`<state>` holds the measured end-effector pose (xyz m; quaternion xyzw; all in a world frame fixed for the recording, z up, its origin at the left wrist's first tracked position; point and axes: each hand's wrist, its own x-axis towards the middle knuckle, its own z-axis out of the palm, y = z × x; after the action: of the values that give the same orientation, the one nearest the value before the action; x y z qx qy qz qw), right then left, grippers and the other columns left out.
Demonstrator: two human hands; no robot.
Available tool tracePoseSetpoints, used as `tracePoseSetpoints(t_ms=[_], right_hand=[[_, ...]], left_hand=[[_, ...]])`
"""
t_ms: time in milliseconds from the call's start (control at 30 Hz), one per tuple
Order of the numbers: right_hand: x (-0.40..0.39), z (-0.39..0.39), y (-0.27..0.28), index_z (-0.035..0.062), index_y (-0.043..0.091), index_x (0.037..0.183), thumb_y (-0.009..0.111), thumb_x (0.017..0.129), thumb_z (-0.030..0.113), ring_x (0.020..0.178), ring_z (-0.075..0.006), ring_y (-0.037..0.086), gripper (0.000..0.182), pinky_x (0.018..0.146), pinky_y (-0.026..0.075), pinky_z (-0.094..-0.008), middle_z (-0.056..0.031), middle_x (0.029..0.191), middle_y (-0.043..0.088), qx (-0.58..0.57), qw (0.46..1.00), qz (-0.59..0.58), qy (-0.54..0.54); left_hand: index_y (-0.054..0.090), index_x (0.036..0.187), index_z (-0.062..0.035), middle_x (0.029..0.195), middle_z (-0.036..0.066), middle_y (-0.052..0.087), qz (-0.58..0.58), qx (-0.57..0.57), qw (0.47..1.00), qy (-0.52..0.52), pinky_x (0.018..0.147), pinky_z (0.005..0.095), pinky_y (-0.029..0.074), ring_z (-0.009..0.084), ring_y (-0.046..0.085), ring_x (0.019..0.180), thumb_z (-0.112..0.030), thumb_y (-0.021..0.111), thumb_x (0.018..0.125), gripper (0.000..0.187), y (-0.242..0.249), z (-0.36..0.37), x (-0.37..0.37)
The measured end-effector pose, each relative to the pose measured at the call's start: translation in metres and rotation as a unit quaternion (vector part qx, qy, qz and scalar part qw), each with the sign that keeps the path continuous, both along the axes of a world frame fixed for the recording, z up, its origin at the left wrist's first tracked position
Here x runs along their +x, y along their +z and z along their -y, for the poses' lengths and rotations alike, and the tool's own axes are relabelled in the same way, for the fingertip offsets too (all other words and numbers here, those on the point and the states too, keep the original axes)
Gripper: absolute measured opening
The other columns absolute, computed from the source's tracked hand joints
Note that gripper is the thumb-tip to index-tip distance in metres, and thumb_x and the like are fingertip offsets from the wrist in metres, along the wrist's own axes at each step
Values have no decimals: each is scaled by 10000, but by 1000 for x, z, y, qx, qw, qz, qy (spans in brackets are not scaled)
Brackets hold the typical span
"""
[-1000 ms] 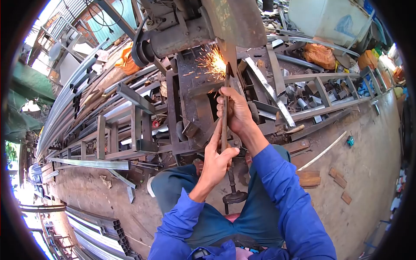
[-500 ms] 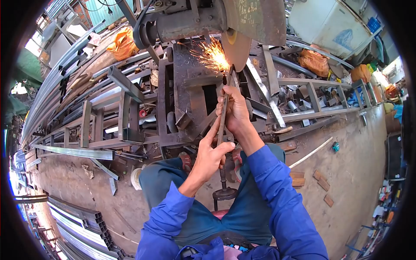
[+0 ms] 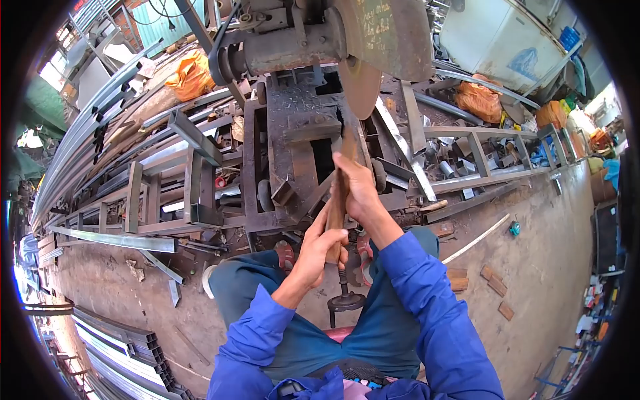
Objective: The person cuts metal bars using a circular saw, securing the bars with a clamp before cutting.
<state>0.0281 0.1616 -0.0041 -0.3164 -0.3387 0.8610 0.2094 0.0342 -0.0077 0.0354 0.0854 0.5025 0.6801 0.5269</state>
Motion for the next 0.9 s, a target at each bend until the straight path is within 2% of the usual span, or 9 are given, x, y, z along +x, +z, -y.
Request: tracePoseSetpoints(t_ms=[33,167,367,467,600,667,733,833,900], right_hand=[[1,-1,-2,59,601,1020,776,880,206,661,-172,628,267,597,537,-348,-43,798,623,8,1000,-12,20],[-1,-6,8,-23,553,1192,719,874,67,832,-263,702,370,786,612,-423,-136,1006,666,66,989,-115,65],[2,-14,26,-19,530,1248,662,853,-3,868,-273,708,416,785,617,-438,-155,1034,675,26,979,-195,47],[3,-15,26,-22,513,1281,638,846,-27,906,-284,711,453,830,615,-450,-152,1062,674,35,978,-200,47],[10,-14,34,-18,476,1314,656,839,-2,946,-279,705,509,851,607,-437,-141,1099,663,35,972,-222,68],[16,-6,41,-11,442,1339,679,837,131,972,-296,704,573,876,601,-431,-150,1097,663,-65,946,-291,128],[12,2,40,5,426,1342,692,846,246,919,-294,711,613,807,609,-400,-158,1073,660,-116,933,-310,144],[2,1,16,7,442,1308,707,869,253,705,-221,678,569,613,559,-348,-138,960,653,-111,960,-230,112],[-1,2,15,3,453,1286,725,859,250,667,-197,650,564,592,535,-329,-116,916,636,-78,969,-216,89]], left_hand=[[290,1553,-117,919,129,602,4,3,1000,8,519,345,528,227,636,641,-150,558,913,695,-5,3,3],[354,1452,-69,970,167,589,99,104,989,39,571,368,544,260,647,703,-128,546,896,591,-16,5,4],[366,1435,-72,1003,159,590,74,138,988,-6,605,386,556,256,656,746,-81,560,865,602,-21,1,-3],[364,1389,-29,1021,199,570,23,112,993,-5,611,394,557,293,645,749,-116,577,830,605,-19,-1,-1],[404,1374,-11,1014,221,594,140,188,971,-39,635,427,581,334,665,768,-143,618,824,606,-33,4,-8],[411,1388,-33,1010,238,615,203,222,952,-64,647,453,598,361,681,766,-161,636,832,613,-45,11,-10],[413,1387,-21,980,275,625,301,238,920,-77,655,482,609,410,685,736,-236,686,830,656,-54,17,-14],[411,1399,-22,949,279,636,249,212,941,-87,636,473,596,407,687,714,-273,658,887,621,-47,9,-18],[418,1389,-17,914,230,641,166,210,957,-108,629,422,572,366,687,714,-277,610,934,557,-45,2,-23]])
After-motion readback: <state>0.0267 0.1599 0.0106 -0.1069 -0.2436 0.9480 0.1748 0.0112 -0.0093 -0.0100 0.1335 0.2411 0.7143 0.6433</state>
